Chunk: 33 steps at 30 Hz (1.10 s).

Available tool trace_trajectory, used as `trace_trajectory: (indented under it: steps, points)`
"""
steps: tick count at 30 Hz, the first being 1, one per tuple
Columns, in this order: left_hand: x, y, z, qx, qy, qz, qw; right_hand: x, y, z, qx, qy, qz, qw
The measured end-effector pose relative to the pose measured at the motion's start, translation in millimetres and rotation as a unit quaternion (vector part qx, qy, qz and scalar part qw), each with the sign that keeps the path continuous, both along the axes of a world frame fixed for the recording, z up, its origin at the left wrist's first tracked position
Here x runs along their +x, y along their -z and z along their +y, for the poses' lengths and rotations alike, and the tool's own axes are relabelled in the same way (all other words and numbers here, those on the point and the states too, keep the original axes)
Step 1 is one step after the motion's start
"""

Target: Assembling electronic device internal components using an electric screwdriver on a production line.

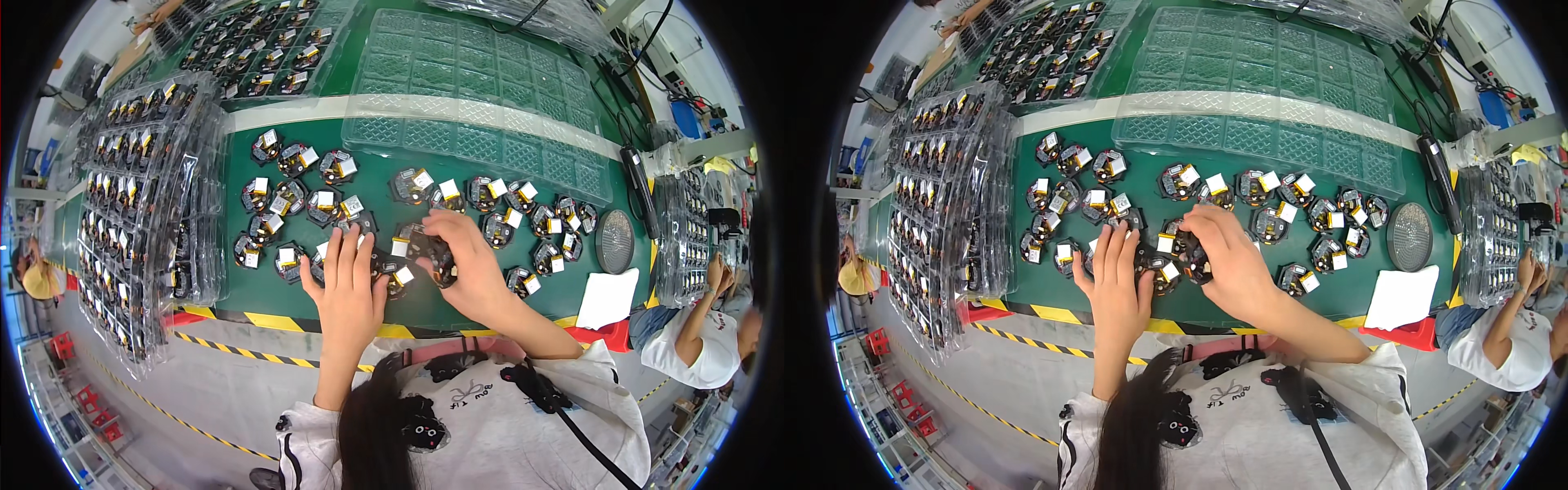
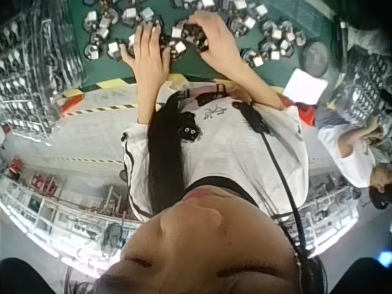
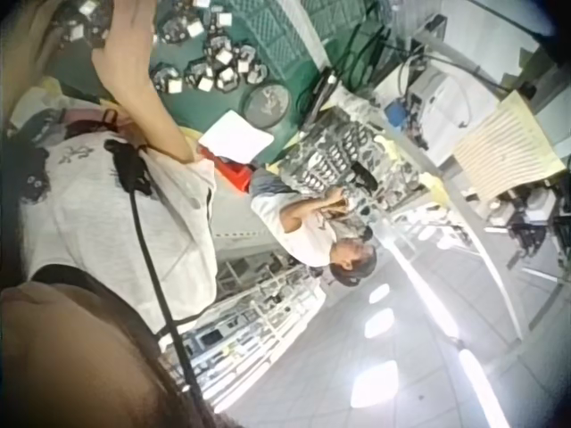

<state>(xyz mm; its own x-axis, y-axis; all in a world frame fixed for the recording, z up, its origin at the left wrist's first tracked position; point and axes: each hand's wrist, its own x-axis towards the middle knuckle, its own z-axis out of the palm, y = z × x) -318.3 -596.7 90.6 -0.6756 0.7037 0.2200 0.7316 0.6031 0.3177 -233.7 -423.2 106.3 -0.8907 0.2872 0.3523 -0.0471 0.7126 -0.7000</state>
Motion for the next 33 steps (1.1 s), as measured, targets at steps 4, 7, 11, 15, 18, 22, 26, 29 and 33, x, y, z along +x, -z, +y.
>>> trace_trajectory:
  steps: [4,7,11,15,18,22,26,29,33]
  points:
    - [-3.5,2.7,2.1,0.035,0.013,-0.028,0.999,15.1,-4.4,3.3,0.063,-0.071,0.028,0.995]
    - [-4.5,3.6,7.4,0.056,0.023,-0.033,0.998,25.7,7.7,8.8,0.101,-0.192,0.049,0.975]
    - [-5.0,-7.1,6.2,0.021,0.018,-0.032,0.999,34.5,16.0,5.8,0.171,-0.234,0.086,0.953]
    - [-6.4,-9.7,5.4,-0.01,0.028,-0.064,0.998,38.3,16.8,9.6,0.193,-0.238,0.067,0.95]
    - [-6.3,-9.8,7.5,0.0,0.038,-0.057,0.998,41.9,15.3,15.9,0.243,-0.237,0.02,0.941]
    - [-2.4,-18.0,13.4,0.002,0.126,-0.039,0.991,48.2,5.9,27.8,0.28,-0.25,-0.043,0.926]
    - [1.3,-12.4,28.4,-0.045,0.133,0.019,0.99,58.0,1.8,40.4,0.318,-0.222,-0.015,0.922]
    - [9.9,-11.9,37.8,-0.046,0.114,0.042,0.991,74.9,-4.2,52.8,0.278,-0.195,-0.01,0.94]
    - [17.5,-3.1,38.8,0.019,0.11,0.079,0.991,115.5,-9.5,72.2,0.254,-0.043,-0.06,0.964]
